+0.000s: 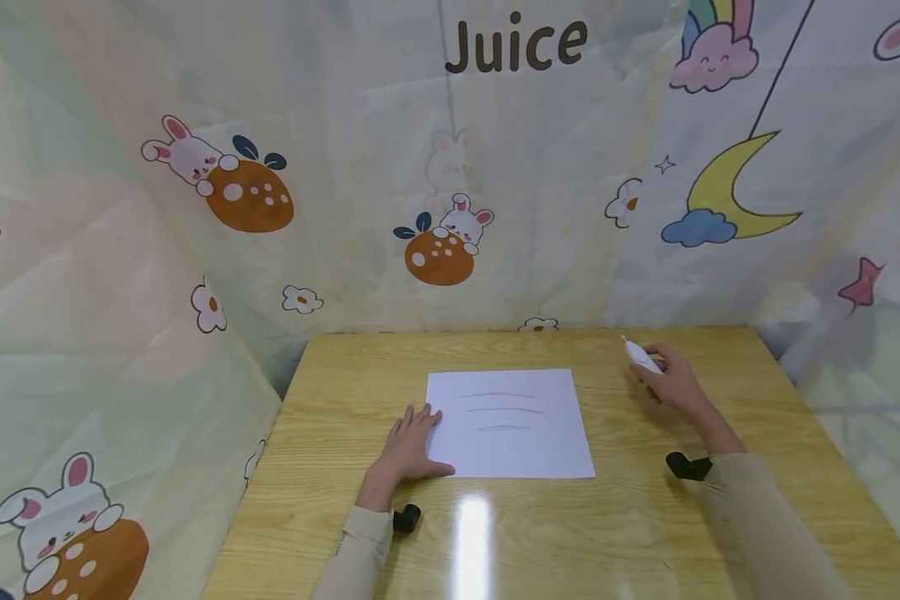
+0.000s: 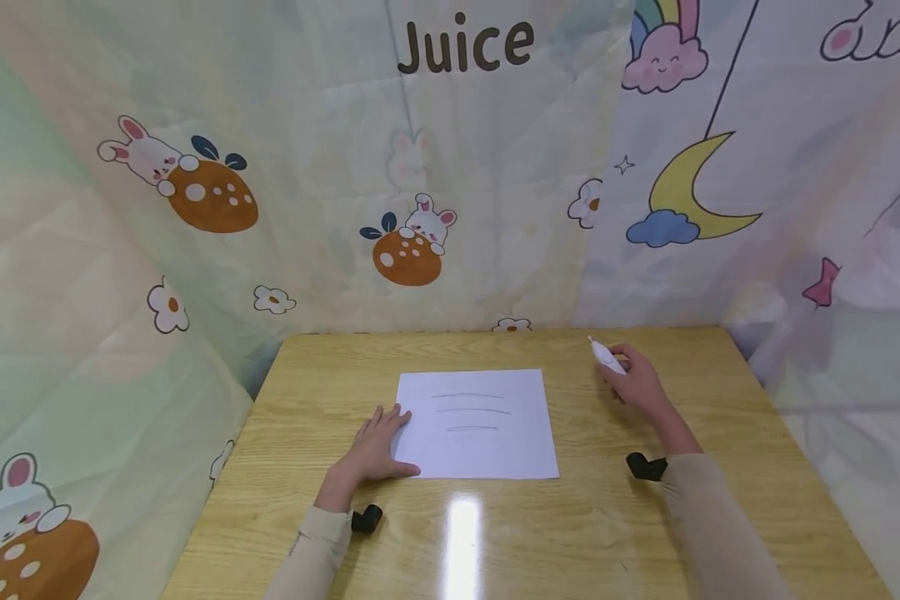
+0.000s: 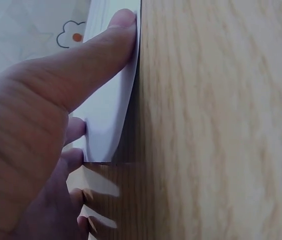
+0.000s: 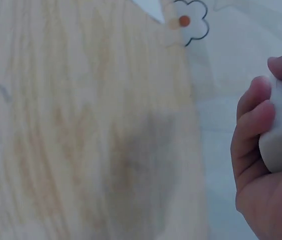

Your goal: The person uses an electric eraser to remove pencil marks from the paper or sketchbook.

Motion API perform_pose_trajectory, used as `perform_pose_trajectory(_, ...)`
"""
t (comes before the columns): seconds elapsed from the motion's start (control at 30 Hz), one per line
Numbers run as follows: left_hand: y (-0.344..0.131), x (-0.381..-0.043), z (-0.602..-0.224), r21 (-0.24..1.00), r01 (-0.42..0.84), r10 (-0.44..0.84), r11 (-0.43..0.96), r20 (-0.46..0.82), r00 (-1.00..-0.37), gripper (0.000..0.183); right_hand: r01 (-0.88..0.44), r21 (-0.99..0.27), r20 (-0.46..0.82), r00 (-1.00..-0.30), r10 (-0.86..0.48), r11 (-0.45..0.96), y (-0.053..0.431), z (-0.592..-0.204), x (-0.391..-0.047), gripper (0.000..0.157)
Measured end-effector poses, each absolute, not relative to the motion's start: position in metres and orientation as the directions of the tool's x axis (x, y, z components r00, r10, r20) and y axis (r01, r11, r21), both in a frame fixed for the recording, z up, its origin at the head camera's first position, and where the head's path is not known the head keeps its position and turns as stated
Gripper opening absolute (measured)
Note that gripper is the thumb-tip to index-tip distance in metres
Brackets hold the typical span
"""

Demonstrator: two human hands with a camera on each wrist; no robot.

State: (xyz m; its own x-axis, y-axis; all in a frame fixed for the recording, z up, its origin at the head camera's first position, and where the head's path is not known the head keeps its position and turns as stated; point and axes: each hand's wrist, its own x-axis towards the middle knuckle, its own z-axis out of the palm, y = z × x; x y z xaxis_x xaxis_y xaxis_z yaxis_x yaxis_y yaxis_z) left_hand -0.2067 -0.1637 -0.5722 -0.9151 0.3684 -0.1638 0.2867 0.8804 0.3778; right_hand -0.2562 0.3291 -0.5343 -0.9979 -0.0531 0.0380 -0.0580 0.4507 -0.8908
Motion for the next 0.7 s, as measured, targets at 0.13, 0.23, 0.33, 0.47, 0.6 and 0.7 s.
perform_pose_trajectory(0.13,-0.163,-0.207,-0.572,0.376,0.292,0.371,0.880,-0.159,-0.915,0.106,-0.077,-0.892,0.041,-0.995,-0.091,0.446,0.323,-0.525,-0.256,0.054)
perform_pose_trajectory(0.23,-0.164,-0.206,-0.572,0.370,0.292,0.370,0.882,-0.160,-0.915,0.106,-0.100,-0.887,0.051,-0.992,-0.119,0.450,0.317,-0.520,-0.257,0.053)
perform_pose_trajectory(0.33,-0.164,-0.206,-0.570,0.364,0.292,0.370,0.884,-0.164,-0.914,0.107,-0.108,-0.888,0.053,-0.990,-0.134,0.447,0.313,-0.515,-0.257,0.053)
perform_pose_trajectory(0.47,-0.164,-0.204,-0.568,0.369,0.290,0.369,0.883,-0.162,-0.915,0.107,-0.117,-0.877,0.061,-0.989,-0.134,0.465,0.308,-0.510,-0.257,0.053)
perform_pose_trajectory(0.6,-0.163,-0.205,-0.567,0.371,0.286,0.366,0.883,-0.165,-0.916,0.106,-0.158,-0.830,0.107,-0.986,-0.124,0.535,0.304,-0.506,-0.254,0.047)
perform_pose_trajectory(0.7,-0.159,-0.207,-0.563,0.351,0.287,0.364,0.891,-0.177,-0.914,0.105,-0.201,-0.779,0.158,-0.980,-0.124,0.594,0.302,-0.503,-0.252,0.043)
